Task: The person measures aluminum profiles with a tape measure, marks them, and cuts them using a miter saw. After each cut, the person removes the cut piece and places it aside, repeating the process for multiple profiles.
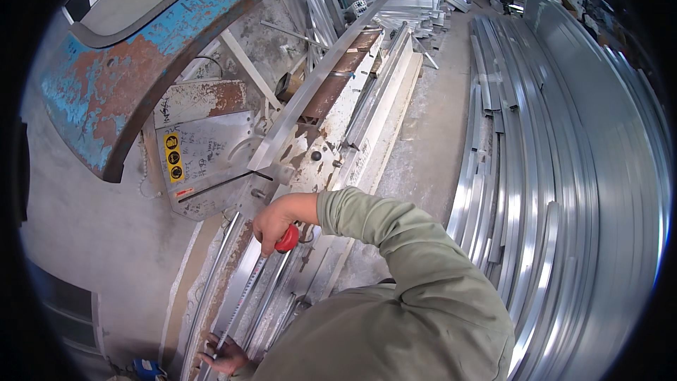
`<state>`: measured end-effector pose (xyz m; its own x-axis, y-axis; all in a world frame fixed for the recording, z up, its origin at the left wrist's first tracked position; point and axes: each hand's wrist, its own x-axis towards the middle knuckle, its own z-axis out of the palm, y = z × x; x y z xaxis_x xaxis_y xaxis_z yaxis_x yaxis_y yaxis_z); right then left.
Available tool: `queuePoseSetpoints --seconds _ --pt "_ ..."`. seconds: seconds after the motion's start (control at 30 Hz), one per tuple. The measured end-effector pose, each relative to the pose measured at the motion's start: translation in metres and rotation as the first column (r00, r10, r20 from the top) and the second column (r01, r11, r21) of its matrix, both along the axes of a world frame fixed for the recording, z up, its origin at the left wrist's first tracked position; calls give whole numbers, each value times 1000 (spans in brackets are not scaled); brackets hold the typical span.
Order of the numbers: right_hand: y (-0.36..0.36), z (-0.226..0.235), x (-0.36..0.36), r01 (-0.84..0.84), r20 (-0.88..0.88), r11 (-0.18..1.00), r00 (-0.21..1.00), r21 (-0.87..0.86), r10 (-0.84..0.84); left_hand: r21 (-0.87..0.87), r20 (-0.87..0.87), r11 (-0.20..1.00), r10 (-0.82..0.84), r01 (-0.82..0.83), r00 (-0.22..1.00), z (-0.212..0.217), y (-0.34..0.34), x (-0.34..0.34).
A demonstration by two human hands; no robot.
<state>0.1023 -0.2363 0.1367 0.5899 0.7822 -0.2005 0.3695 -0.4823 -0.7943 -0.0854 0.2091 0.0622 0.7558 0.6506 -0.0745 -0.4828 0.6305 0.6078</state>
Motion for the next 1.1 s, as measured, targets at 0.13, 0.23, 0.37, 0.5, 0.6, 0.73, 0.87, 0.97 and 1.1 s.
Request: queuePoseSetpoints --seconds 0.13,0.23,0.37,0.5,0.6,0.73,0.87,0.97,1.1 --pt "76 -37 -47 3 -301 950 949 312 96 74 370 990 81 -117 926 -3 123 -41" --pt "150 -93 -76 58 -347 975 938 216 21 2 197 972 231 -236 953 -13 194 -84" --pt "256 -137 -117 -114 -425 974 885 197 190 -71 13 916 397 -395 918 -36 301 -160" --pt "323 -135 -159 -223 -334 961 904 162 266 -114 -109 847 509 -520 854 -60 392 -231" --pt "364 -152 -177 -288 -394 942 856 171 333 -136 -135 841 509 -524 850 -77 440 -261" --pt "407 -150 -199 -319 -450 940 826 120 338 -186 -80 880 430 -438 899 -98 464 -307" --pt "438 -129 -213 -346 -472 937 820 39 323 5 89 990 140 -141 986 -75 350 -320" --pt "480 -129 -229 -461 -559 887 746 -39 363 -83 -111 958 265 -274 958 -48 264 -324" --pt "520 -155 -254 -477 -690 877 616 57 380 -87 -387 992 48 -88 921 -21 189 -331"
